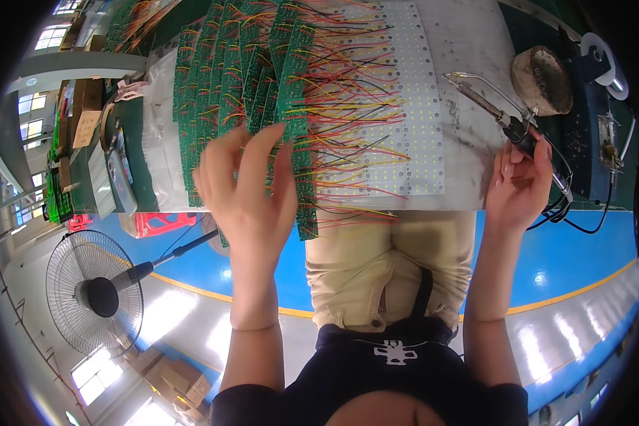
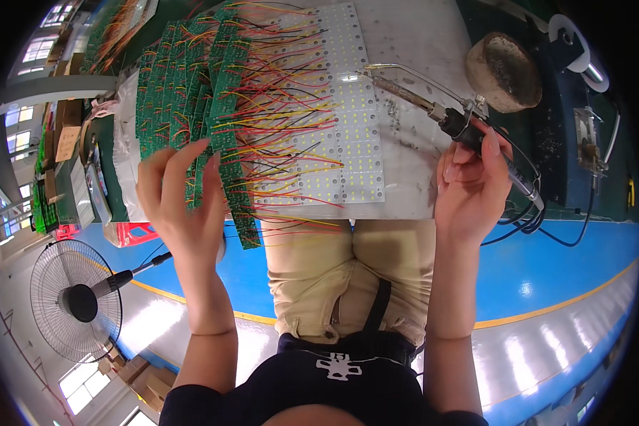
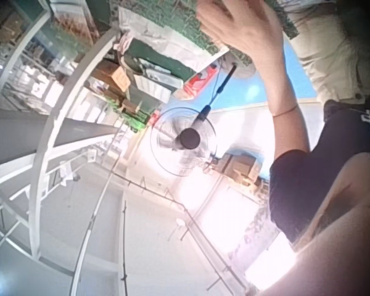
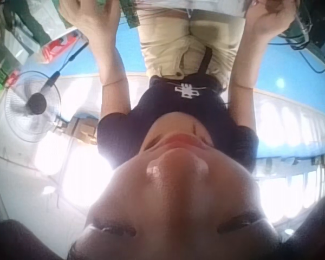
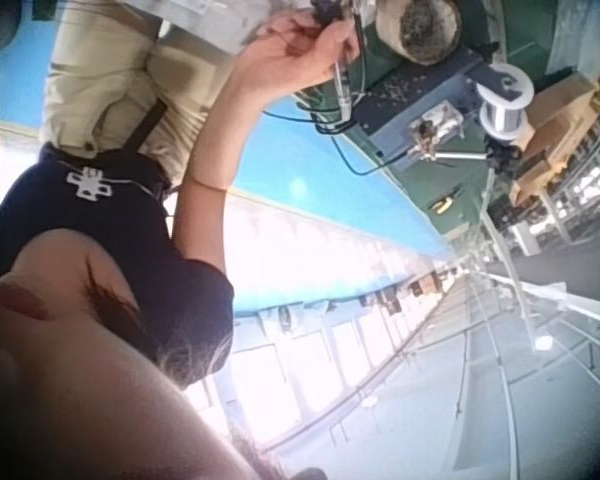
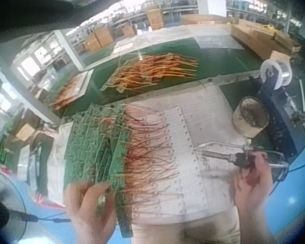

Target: Soldering wires onto LED circuit boards at a factory workstation.

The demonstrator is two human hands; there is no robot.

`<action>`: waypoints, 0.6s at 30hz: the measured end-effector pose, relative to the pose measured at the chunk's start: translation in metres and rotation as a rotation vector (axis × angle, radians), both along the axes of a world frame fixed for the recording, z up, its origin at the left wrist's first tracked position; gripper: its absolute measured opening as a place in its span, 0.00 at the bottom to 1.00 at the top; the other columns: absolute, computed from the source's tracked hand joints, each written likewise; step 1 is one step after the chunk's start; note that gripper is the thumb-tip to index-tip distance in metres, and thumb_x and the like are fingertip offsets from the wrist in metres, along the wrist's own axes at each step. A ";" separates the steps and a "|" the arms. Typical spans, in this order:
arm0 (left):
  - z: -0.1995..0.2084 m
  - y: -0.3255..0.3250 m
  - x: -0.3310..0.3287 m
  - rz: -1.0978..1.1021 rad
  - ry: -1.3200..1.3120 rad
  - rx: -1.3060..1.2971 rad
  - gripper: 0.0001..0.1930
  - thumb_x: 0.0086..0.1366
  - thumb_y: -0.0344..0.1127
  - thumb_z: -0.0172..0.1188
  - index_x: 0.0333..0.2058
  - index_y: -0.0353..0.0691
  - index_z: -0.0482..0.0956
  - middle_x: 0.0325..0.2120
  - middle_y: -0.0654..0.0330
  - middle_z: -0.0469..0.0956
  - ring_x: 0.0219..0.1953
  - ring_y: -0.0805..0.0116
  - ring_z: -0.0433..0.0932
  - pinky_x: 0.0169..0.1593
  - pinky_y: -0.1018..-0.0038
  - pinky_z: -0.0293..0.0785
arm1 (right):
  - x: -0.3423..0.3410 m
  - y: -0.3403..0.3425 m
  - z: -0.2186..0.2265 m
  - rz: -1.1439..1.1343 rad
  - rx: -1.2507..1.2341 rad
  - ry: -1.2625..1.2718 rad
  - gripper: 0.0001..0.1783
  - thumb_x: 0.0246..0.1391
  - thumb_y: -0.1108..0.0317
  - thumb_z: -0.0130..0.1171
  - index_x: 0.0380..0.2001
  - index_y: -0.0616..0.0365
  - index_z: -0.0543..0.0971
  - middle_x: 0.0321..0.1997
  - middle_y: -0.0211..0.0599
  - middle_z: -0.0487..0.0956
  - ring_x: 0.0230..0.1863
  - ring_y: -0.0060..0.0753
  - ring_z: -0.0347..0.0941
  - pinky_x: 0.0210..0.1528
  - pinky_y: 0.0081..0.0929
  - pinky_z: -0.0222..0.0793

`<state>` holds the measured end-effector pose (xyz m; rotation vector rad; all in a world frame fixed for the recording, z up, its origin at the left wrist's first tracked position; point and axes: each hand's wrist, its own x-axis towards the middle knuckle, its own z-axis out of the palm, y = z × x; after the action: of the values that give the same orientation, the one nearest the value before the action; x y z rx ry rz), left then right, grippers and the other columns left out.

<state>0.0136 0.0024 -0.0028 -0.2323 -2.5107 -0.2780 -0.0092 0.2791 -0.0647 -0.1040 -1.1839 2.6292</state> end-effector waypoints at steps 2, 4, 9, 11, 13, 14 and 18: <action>-0.001 0.003 -0.013 -0.027 -0.039 -0.041 0.13 0.48 0.28 0.64 0.35 0.46 0.77 0.32 0.64 0.68 0.29 0.67 0.66 0.33 0.70 0.58 | 0.000 0.001 -0.002 0.006 0.001 0.002 0.18 0.61 0.63 0.42 0.44 0.68 0.71 0.24 0.33 0.68 0.21 0.21 0.59 0.17 0.16 0.54; -0.002 0.006 -0.018 -0.058 -0.080 -0.082 0.14 0.48 0.28 0.64 0.36 0.46 0.77 0.33 0.64 0.68 0.29 0.67 0.66 0.33 0.70 0.58 | 0.001 0.002 -0.003 0.010 0.002 0.001 0.18 0.61 0.64 0.42 0.45 0.67 0.71 0.24 0.34 0.68 0.21 0.21 0.59 0.17 0.16 0.55; 0.000 0.014 -0.025 -0.090 -0.087 -0.065 0.15 0.48 0.27 0.63 0.37 0.46 0.76 0.32 0.63 0.67 0.29 0.67 0.66 0.34 0.69 0.58 | 0.000 0.000 -0.002 0.035 0.006 0.013 0.17 0.61 0.64 0.43 0.45 0.65 0.71 0.25 0.35 0.69 0.20 0.22 0.60 0.17 0.17 0.55; 0.002 0.015 -0.026 -0.083 -0.085 -0.068 0.15 0.48 0.27 0.63 0.37 0.46 0.76 0.33 0.63 0.68 0.29 0.67 0.66 0.34 0.69 0.58 | 0.000 0.000 -0.001 0.024 0.000 0.002 0.17 0.61 0.64 0.43 0.45 0.65 0.71 0.25 0.35 0.69 0.20 0.22 0.60 0.17 0.17 0.55; 0.003 0.016 -0.027 -0.076 -0.083 -0.072 0.16 0.48 0.27 0.63 0.37 0.46 0.75 0.33 0.63 0.68 0.29 0.66 0.66 0.34 0.69 0.58 | 0.000 0.000 0.000 0.012 -0.007 -0.008 0.17 0.61 0.64 0.43 0.45 0.65 0.71 0.25 0.35 0.69 0.20 0.22 0.60 0.17 0.17 0.55; 0.003 0.015 -0.027 -0.069 -0.064 -0.077 0.16 0.47 0.27 0.63 0.37 0.46 0.75 0.33 0.63 0.68 0.30 0.66 0.66 0.34 0.69 0.58 | 0.000 0.000 -0.001 0.021 -0.004 -0.002 0.17 0.61 0.64 0.43 0.45 0.65 0.71 0.25 0.35 0.69 0.20 0.22 0.60 0.17 0.17 0.55; 0.003 0.014 -0.025 -0.054 -0.106 -0.091 0.16 0.47 0.27 0.63 0.37 0.46 0.75 0.34 0.62 0.68 0.30 0.66 0.66 0.34 0.69 0.59 | 0.001 0.000 0.000 0.031 0.015 0.000 0.17 0.61 0.63 0.43 0.45 0.65 0.71 0.24 0.35 0.69 0.20 0.22 0.60 0.17 0.17 0.54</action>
<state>-0.0116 0.0161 0.0006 -0.3305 -2.6280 -0.2025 -0.0083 0.2794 -0.0646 -0.0839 -1.2144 2.6462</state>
